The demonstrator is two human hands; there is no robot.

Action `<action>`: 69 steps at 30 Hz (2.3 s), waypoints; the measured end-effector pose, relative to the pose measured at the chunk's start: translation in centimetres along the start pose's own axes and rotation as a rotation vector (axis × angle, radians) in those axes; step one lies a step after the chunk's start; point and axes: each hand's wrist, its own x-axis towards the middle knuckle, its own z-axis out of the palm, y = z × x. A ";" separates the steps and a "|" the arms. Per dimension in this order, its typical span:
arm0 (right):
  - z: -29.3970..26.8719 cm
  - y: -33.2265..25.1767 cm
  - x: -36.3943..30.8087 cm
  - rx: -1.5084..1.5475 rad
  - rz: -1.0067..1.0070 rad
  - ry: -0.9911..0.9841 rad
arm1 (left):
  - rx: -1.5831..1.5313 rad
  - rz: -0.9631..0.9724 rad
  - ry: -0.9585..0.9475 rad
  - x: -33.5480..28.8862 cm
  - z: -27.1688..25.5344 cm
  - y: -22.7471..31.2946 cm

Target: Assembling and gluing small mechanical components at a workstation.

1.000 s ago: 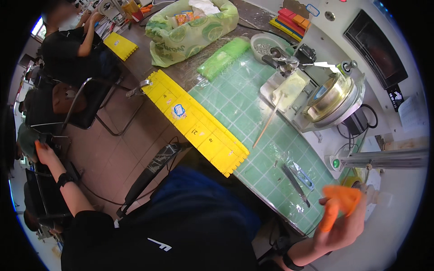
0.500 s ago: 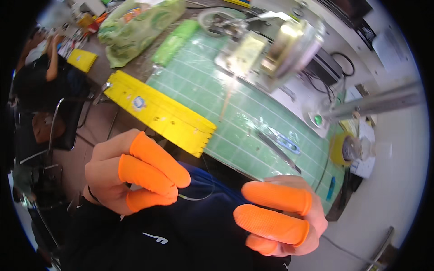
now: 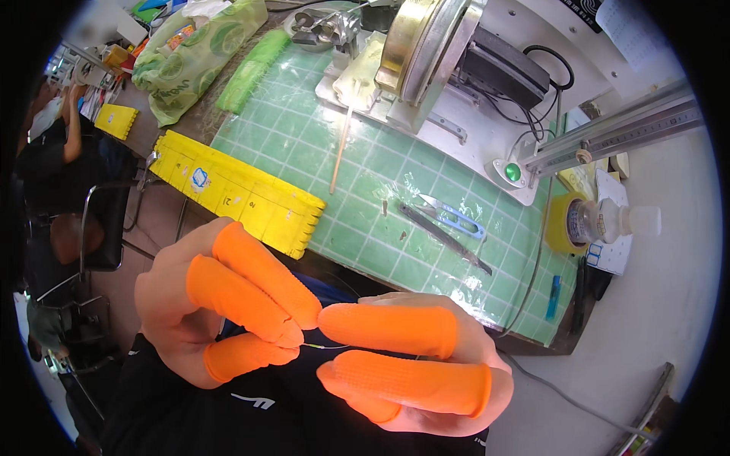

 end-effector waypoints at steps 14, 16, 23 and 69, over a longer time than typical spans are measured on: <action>1.7 0.5 -0.5 0.231 0.027 0.141 | 0.193 0.029 0.061 -1.4 0.9 0.4; 1.2 0.0 -0.2 0.188 0.087 0.023 | 0.270 0.089 0.076 -1.4 1.1 0.4; 0.4 0.9 -0.9 0.156 0.064 0.144 | 0.282 0.002 0.110 -1.3 1.3 0.2; -1.6 0.5 0.6 -0.137 -0.095 -0.252 | 0.037 -0.014 0.008 -1.1 0.9 -0.3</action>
